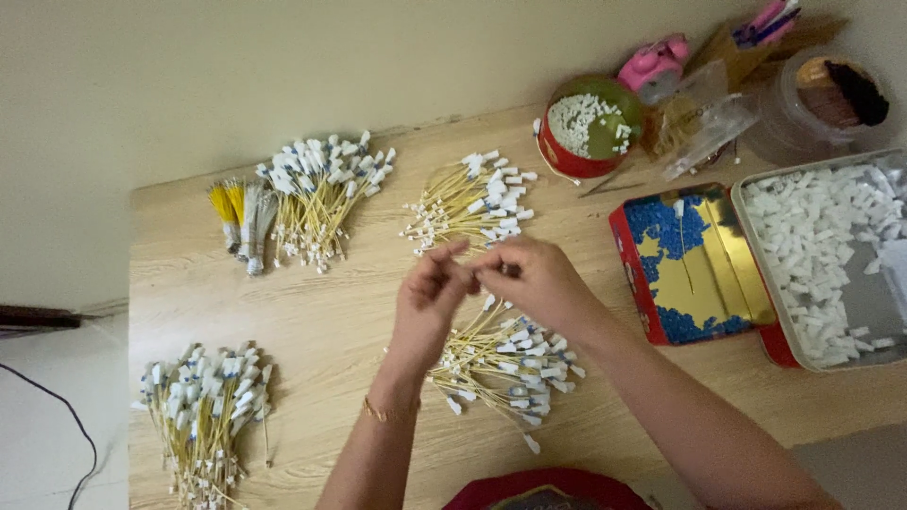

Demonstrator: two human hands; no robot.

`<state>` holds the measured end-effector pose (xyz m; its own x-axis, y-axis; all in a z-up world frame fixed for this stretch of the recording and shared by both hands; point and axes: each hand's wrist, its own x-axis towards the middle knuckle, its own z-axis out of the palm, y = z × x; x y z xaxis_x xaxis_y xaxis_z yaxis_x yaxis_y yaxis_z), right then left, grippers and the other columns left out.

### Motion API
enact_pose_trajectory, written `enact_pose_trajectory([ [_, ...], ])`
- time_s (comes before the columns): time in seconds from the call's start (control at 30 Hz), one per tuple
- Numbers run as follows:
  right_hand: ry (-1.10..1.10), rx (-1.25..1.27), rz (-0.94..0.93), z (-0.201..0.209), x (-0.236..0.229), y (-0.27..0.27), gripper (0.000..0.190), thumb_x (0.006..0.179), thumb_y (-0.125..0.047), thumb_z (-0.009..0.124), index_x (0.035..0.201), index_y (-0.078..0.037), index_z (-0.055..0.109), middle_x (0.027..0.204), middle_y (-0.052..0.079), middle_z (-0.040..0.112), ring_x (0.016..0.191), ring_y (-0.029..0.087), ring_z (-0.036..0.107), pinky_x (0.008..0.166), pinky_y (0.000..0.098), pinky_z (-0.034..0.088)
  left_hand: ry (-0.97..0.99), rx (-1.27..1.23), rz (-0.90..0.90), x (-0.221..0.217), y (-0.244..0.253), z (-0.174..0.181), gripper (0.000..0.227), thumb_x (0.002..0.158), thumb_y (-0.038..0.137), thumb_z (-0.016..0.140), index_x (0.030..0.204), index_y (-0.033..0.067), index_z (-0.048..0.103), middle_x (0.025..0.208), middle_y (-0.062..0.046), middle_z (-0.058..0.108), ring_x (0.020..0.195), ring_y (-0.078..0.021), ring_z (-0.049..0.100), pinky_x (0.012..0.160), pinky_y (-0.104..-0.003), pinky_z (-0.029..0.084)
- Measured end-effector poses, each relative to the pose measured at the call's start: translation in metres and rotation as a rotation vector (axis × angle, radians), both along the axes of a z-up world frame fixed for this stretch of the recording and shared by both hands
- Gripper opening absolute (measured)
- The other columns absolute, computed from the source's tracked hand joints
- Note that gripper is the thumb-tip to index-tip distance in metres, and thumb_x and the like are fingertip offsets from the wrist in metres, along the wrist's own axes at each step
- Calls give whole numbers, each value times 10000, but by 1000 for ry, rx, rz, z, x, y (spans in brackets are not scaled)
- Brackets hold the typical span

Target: Manually attach white plastic connector ends to yellow electrical wires at a workbench.

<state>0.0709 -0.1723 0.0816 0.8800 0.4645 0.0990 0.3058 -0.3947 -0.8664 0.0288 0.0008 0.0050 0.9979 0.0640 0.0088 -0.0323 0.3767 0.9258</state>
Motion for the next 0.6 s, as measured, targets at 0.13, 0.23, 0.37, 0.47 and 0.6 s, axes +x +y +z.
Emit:
enact_pose_trajectory([
  [0.13, -217, -84, 11, -42, 48, 4, 96, 909, -133, 726, 973, -82, 775, 900, 150, 744, 868, 346, 723, 762, 422, 571, 53, -93, 80, 43, 12, -31, 349, 948, -18, 662, 1293, 24, 633, 867, -67, 662, 805, -150, 700, 786, -286, 614],
  [0.23, -203, 30, -89, -50, 57, -16, 234, 921, -20, 674, 1114, -116, 766, 1039, 106, 744, 1004, 308, 704, 882, 419, 543, 146, -142, 183, 67, 25, -72, 276, 968, -40, 616, 1240, -13, 647, 902, -104, 690, 802, -175, 719, 766, -280, 636],
  [0.37, -120, -259, -257, -110, 52, -73, 185, 948, -99, 689, 1114, -101, 770, 1003, 132, 744, 1008, 327, 702, 885, 427, 540, 338, -42, 311, 80, 40, -126, 211, 959, 4, 638, 1165, -10, 681, 916, -90, 688, 769, -138, 720, 717, -262, 655],
  [0.47, 33, -465, -358, -168, 40, -116, 196, 924, -145, 702, 1101, -113, 781, 1017, 143, 762, 1027, 339, 709, 893, 436, 563, 438, 260, 342, 73, 49, -137, 224, 949, 77, 699, 1169, 46, 722, 950, -126, 712, 759, -169, 721, 684, -286, 657],
  [0.6, 257, -545, -472, -193, 20, -134, 219, 894, -237, 710, 1091, -282, 795, 1071, 39, 773, 1066, 256, 712, 912, 377, 568, 155, 1039, 402, 46, 62, -140, 416, 840, 75, 780, 1235, 197, 728, 1298, -131, 597, 1178, -331, 653, 870, -340, 609],
])
